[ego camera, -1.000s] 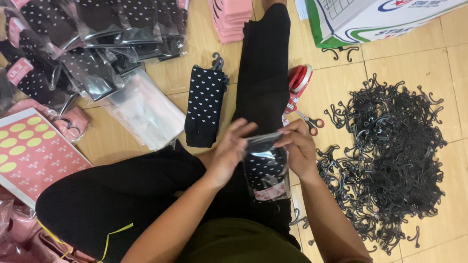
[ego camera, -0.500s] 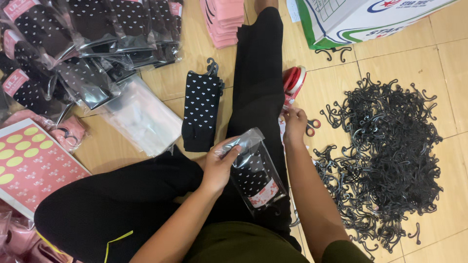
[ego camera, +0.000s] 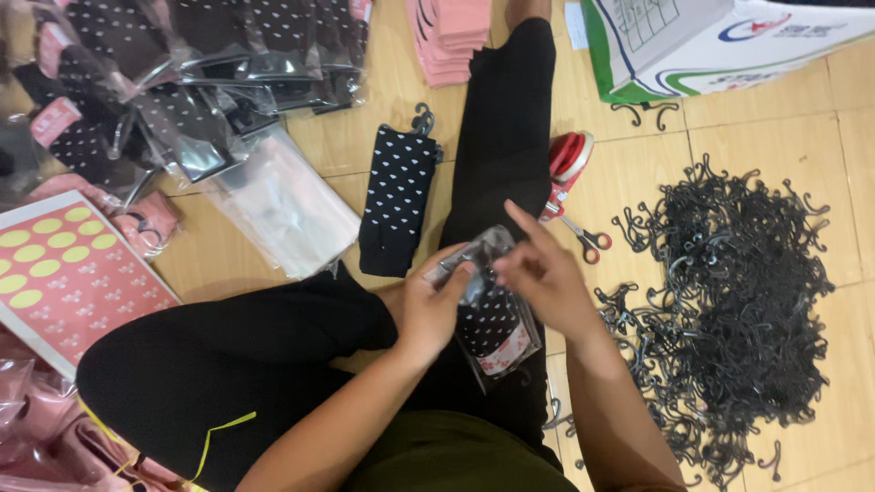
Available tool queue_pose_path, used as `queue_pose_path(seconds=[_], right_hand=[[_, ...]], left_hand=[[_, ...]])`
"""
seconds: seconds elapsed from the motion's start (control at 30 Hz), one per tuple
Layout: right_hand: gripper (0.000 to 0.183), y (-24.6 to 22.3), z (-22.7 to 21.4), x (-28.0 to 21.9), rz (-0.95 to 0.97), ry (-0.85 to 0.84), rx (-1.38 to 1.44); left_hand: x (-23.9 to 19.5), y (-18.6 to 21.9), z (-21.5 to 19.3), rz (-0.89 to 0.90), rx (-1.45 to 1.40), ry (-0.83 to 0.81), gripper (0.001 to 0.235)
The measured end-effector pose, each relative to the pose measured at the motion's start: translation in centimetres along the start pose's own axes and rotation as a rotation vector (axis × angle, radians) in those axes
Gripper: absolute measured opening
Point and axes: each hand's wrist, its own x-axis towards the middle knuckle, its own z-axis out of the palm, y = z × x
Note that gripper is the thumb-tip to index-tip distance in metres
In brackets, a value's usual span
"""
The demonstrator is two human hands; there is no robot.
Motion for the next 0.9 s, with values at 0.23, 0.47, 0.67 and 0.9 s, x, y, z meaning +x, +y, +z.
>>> queue_pose_path(seconds=[0.23,0.47,0.67,0.9], right_hand=[[0.083,2.7,-0.2,3.9,-0.035,-0.035,-0.017],[0.051,6.9,7.2,15.4,-0.289,0.066,-0.459],[0.040,7.5,10.3,17.8,-0.137,0.149,-0.591],[0.037,0.4,6.2,5.2,-0.472,-0.035,-0.056]], left_hand=[[-4.5,13.9,-9.9,0.634,-0.127,-0.103,0.034],[4.9,16.9,-21.7,0.968,0.690,0.153,0.046],[9.2,6.6,-20.1,0.613,0.451,0.278,0.050],[4.5,9.3,-12.2,0.588,0.025,-0.334,0.065]])
